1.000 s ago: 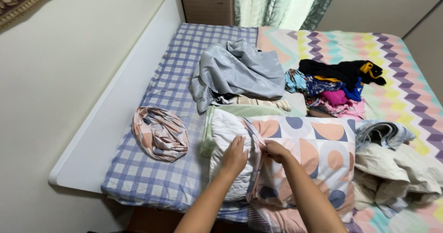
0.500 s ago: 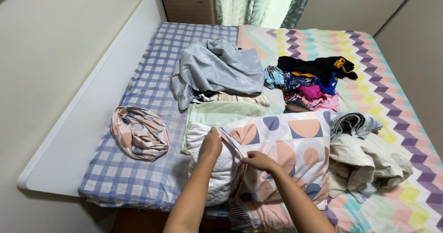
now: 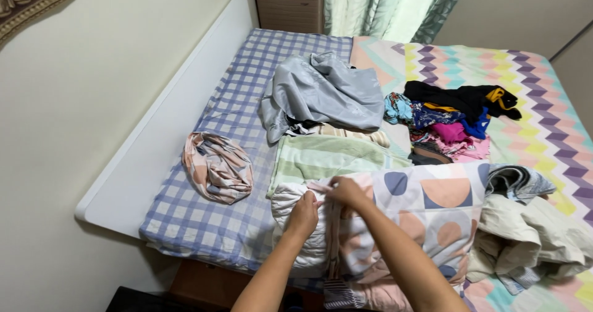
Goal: The person removes a pillow from a patterned pillowcase, folds the case, and places it on the bed. They then pick up a second pillowcase, unfold it, and place a pillow inside it. The person folds the second pillowcase around the pillow and places it on a chair.
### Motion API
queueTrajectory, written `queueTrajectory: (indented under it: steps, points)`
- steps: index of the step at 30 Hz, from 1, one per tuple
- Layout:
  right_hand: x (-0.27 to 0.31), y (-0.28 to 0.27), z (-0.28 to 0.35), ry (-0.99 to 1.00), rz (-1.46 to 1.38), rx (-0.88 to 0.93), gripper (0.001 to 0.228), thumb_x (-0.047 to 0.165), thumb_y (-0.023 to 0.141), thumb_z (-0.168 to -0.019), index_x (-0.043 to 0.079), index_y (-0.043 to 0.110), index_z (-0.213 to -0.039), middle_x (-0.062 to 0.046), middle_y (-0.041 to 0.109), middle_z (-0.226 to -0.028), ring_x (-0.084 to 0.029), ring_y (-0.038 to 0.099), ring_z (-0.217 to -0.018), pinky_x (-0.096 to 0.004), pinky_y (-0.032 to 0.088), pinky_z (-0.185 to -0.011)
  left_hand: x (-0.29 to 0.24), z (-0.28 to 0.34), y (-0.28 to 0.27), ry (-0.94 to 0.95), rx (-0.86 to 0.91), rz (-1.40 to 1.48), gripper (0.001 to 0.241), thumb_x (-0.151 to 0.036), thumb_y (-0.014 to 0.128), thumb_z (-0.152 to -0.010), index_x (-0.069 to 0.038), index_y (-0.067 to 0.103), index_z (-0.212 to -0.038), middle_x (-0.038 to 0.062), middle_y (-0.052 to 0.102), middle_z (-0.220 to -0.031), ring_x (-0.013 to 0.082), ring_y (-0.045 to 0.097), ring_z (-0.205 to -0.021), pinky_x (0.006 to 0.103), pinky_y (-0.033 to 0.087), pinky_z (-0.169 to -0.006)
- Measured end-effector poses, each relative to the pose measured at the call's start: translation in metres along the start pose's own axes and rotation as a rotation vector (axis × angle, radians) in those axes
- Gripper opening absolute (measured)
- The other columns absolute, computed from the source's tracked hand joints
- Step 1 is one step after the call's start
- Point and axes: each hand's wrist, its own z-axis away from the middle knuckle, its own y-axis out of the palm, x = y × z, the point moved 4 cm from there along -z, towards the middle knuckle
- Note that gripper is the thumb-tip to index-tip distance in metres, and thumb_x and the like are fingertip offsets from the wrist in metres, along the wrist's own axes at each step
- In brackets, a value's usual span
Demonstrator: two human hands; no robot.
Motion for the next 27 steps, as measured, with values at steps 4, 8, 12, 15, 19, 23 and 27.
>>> queueTrajectory:
  steps: [4,8,12,15,19,23,27]
  points:
    - [-0.020,-0.051,0.018,0.288,-0.294,-0.033,0.024,0.023,0.081,-0.073,0.004,0.074,-0.087,-0.011,0.071,-0.071,-0.023,0.066,-0.061,-0.037,0.054,-0.056,-0.005,0.005,-0.023,0.012,0.080,-0.004,0.017,-0.015,0.065,-0.096,-0.003,0.054,-0.096,0.022,0.063,-0.089,0.0450,0.061,-0.083,0.0529,0.046,-0.071]
    - [-0.073,-0.078,0.042,0.435,-0.563,-0.412,0.013,0.011,0.075,-0.075,0.002,0.067,-0.078,-0.011,0.068,-0.069,-0.019,0.060,-0.056,-0.034,0.048,-0.052,0.005,-0.003,-0.042,0.008,0.179,0.118,0.016,-0.014,0.065,-0.095,-0.002,0.056,-0.090,0.020,0.064,-0.084,0.0401,0.061,-0.079,0.0481,0.047,-0.072]
    - [-0.093,-0.068,0.059,0.438,-0.570,-0.687,0.017,0.008,0.077,-0.071,0.001,0.064,-0.080,-0.010,0.067,-0.071,-0.018,0.061,-0.059,-0.033,0.049,-0.055,0.035,-0.015,-0.047,-0.017,0.196,0.175,0.015,-0.013,0.067,-0.093,-0.002,0.058,-0.089,0.019,0.065,-0.082,0.0382,0.061,-0.077,0.0452,0.048,-0.070]
    - [-0.112,-0.033,0.052,0.389,-0.612,-0.608,0.016,0.014,0.077,-0.078,0.003,0.064,-0.080,-0.007,0.069,-0.072,-0.014,0.061,-0.062,-0.030,0.049,-0.057,0.057,-0.030,-0.042,-0.113,0.208,0.086,0.020,-0.017,0.072,-0.090,-0.002,0.059,-0.088,0.019,0.066,-0.082,0.0386,0.063,-0.078,0.0456,0.049,-0.071]
    - [-0.066,-0.048,0.078,0.493,-0.653,-0.551,0.029,0.023,0.081,-0.083,0.001,0.062,-0.079,-0.006,0.063,-0.069,-0.015,0.055,-0.060,-0.031,0.045,-0.055,0.011,-0.047,-0.018,-0.080,0.177,-0.084,0.019,-0.019,0.074,-0.088,-0.004,0.063,-0.093,0.018,0.068,-0.095,0.0405,0.064,-0.088,0.0496,0.051,-0.075]
    - [-0.069,-0.037,0.082,0.636,-0.799,-0.465,0.019,0.022,0.073,-0.082,0.006,0.063,-0.086,-0.005,0.062,-0.071,-0.017,0.054,-0.057,-0.034,0.043,-0.051,-0.054,-0.057,0.027,0.003,0.350,-0.123,0.041,-0.018,0.065,-0.091,-0.006,0.057,-0.129,0.019,0.055,-0.141,0.0423,0.067,-0.101,0.0500,0.055,-0.086]
    - [-0.064,-0.036,0.089,0.612,-0.704,-0.384,0.024,0.025,0.071,-0.083,0.007,0.062,-0.097,-0.009,0.066,-0.078,-0.023,0.060,-0.061,-0.040,0.048,-0.053,-0.053,-0.059,0.077,-0.050,0.639,-0.331,0.051,-0.033,0.071,-0.088,-0.001,0.056,-0.125,0.026,0.050,-0.138,0.0452,0.063,-0.110,0.0508,0.053,-0.091]
